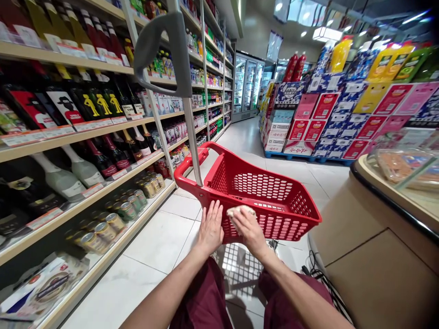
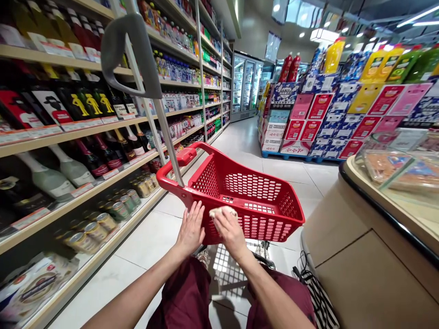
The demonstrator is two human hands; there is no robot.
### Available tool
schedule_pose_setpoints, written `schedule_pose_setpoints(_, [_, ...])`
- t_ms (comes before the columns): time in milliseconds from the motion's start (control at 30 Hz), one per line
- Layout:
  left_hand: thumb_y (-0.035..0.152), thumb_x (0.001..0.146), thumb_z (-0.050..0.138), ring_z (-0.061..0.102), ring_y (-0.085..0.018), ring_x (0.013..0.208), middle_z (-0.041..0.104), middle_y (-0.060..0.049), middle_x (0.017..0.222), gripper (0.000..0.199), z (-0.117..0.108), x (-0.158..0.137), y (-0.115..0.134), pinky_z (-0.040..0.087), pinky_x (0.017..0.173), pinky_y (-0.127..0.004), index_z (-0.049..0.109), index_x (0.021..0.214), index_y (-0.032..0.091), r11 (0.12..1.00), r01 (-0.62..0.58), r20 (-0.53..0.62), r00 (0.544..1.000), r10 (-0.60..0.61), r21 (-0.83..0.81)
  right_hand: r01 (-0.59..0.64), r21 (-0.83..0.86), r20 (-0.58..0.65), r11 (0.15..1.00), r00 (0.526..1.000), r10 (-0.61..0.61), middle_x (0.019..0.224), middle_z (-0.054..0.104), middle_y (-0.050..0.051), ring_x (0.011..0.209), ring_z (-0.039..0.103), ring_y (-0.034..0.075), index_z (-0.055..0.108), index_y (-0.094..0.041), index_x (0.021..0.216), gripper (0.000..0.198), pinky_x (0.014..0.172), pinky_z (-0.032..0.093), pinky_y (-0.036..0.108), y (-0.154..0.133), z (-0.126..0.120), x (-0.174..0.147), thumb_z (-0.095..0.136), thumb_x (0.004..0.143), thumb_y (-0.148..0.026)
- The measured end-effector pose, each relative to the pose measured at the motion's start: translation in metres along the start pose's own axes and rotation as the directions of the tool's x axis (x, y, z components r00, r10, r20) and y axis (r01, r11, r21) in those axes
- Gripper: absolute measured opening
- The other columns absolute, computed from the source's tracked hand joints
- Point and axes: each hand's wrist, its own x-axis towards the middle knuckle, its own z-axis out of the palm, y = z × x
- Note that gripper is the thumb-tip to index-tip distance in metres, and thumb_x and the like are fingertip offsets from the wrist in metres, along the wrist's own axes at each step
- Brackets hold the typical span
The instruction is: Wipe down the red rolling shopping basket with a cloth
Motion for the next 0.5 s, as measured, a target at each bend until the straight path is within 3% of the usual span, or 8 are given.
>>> schedule_pose_setpoints(100, [0.007,0.068,0.042,0.008,-0.024,0.131,0.023,-0.015,0.141,0.069,0.003,0.007,0.012,0.019,0.104,-0.049,0.018,0.133,0.007,0.999,-0.033,0.014,0.999,0.033,-0.017,-0.07,-0.039,-0.022,0.997,0.997,0.069,0.12,0.053,0.008,0.126,0.029,0.022,0.051,-0.017,0.117,0.035,0.1,0.031,0.046,0.017,-0.013,-0.007,0.037,0.085,-0.008])
schedule_pose_setpoints(267, [0.008,0.068,0.04,0.006,-0.023,0.132,0.023,-0.013,0.141,0.065,0.014,0.011,0.036,0.018,0.105,-0.045,0.024,0.131,0.007,0.989,-0.14,0.083,0.986,0.143,-0.037,-0.006,-0.05,0.131,0.999,0.991,0.013,0.113,0.059,0.006,0.122,0.035,0.02,0.052,-0.018,0.116,0.035,0.095,0.039,0.043,0.031,-0.021,-0.048,0.034,0.087,-0.01])
schedule_pose_setpoints(500, [0.007,0.069,0.039,0.004,-0.022,0.132,0.021,-0.012,0.142,0.064,0.025,0.029,0.066,0.017,0.105,-0.045,0.024,0.131,0.007,0.976,-0.206,0.116,0.97,0.213,-0.069,-0.165,-0.082,-0.038,0.983,0.986,0.162,0.123,0.051,0.008,0.126,0.027,0.022,0.048,-0.018,0.12,0.04,0.099,0.033,0.047,0.055,-0.041,-0.047,0.033,0.085,-0.006])
